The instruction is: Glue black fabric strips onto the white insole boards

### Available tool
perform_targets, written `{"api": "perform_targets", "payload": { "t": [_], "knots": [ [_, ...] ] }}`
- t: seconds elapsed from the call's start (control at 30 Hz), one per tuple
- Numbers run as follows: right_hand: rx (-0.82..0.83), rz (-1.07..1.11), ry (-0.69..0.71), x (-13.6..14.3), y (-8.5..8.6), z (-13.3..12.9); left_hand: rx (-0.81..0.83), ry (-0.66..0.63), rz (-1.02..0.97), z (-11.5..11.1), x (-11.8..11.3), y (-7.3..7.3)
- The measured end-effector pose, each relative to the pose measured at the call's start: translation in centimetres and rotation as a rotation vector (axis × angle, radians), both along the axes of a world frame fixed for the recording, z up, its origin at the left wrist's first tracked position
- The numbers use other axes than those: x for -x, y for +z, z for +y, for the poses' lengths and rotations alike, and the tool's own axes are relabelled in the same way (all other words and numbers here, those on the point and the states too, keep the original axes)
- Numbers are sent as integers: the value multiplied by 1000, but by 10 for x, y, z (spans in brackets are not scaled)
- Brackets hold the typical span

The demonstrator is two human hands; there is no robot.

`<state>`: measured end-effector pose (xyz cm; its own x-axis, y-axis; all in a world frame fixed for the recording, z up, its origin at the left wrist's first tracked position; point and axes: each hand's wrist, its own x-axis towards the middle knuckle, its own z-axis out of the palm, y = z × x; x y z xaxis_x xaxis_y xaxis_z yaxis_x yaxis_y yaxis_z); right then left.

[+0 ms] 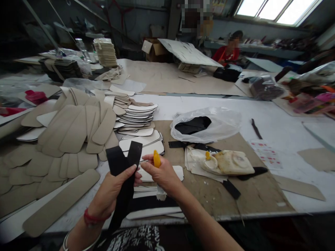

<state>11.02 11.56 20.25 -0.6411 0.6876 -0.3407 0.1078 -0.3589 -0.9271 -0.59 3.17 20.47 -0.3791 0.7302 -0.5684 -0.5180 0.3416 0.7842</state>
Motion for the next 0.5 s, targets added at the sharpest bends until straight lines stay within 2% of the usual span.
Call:
{"api": "perform_targets", "payload": {
  "t": [0.1, 0.17, 0.27, 0.33, 0.4, 0.5],
  "knots": [
    [69, 107, 138, 10, 9, 1, -20, -62, 16, 3, -2, 3],
    [71, 168, 171, 14, 14, 4, -32, -99, 25, 3, -3, 3],
    [-96, 85, -15, 11, 22, 18, -18, -181, 55, -3, 2, -4],
    [-164, 21, -124, 2, 27, 32, 24, -237, 78, -13, 8, -13],
    [-145, -8, -142, -13, 33, 47, 75, -254, 88, -25, 17, -27],
    [-168, -81, -141, -43, 42, 68, 148, -189, 117, -42, 29, -49]
  ]
}}
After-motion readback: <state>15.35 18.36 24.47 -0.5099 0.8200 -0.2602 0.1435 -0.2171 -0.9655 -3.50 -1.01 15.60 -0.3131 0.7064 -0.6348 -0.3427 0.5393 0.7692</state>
